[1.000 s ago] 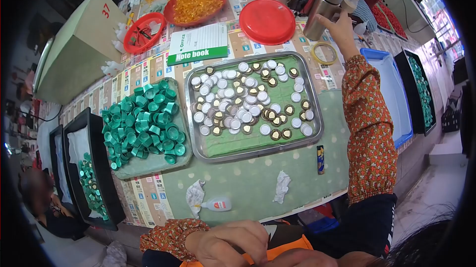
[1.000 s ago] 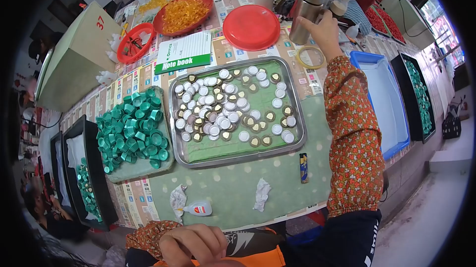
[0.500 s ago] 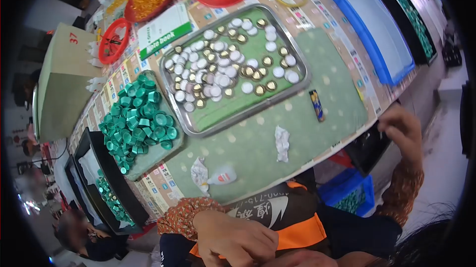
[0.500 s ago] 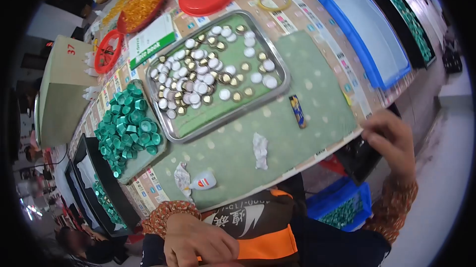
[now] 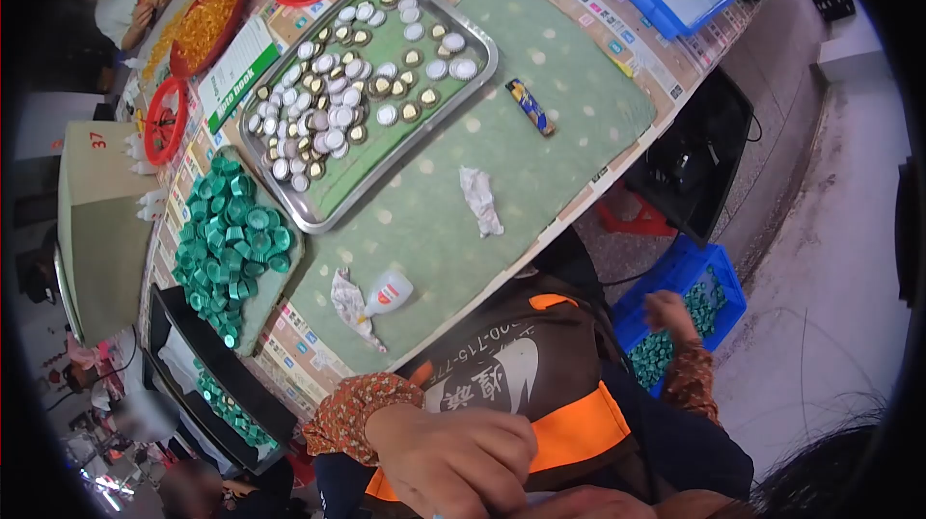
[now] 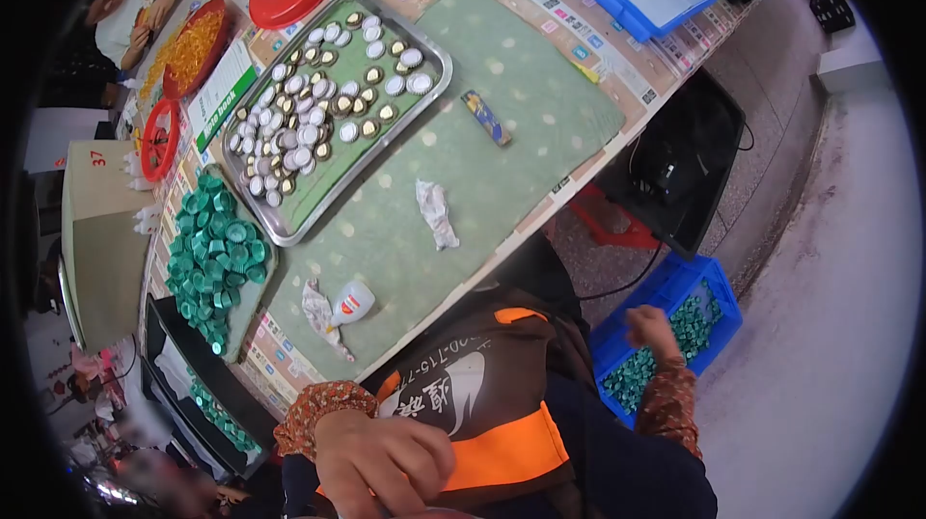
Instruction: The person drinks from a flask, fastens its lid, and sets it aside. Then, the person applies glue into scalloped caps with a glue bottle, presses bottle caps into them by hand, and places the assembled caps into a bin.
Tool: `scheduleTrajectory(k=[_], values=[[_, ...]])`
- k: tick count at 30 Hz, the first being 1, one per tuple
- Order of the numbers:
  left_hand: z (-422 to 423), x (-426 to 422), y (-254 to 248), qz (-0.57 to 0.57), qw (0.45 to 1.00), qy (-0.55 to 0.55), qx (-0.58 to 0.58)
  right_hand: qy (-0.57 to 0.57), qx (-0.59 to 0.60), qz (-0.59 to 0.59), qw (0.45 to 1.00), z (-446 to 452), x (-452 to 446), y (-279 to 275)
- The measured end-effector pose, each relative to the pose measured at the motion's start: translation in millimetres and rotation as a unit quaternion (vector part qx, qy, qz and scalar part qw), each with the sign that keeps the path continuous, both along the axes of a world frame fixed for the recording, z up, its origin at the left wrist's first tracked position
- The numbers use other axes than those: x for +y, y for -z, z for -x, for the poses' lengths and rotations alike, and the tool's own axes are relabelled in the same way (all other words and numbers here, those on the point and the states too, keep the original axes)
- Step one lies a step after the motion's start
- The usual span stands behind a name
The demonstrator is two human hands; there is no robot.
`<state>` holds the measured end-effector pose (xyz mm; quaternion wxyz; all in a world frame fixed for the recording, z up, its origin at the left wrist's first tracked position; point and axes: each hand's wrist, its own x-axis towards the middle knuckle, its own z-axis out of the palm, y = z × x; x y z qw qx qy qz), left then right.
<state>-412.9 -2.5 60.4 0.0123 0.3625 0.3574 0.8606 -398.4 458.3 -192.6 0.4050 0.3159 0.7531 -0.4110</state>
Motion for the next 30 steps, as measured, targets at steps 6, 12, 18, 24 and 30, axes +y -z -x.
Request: scheduleTrajectory(k=[6,12,18,24,30], values=[[4,-2,5,0.118,0.974,0.148,0.126,-0.272,0.203,0.014,0.94,-5,-76,87],[-24,-2,-5,0.221,0.952,-0.16,0.138,-0.39,0.304,-0.025,0.869,31,-117,36],[-43,0,5,0.16,0.952,-0.233,0.117,-0.241,0.372,0.027,0.896,20,-134,39],[-76,-9,-10,0.088,0.947,-0.307,0.013,-0.348,0.462,0.004,0.815,27,-199,-15],[-72,-33,-20,0.139,0.954,-0.25,0.094,-0.353,0.587,0.15,0.713,36,-245,-46]])
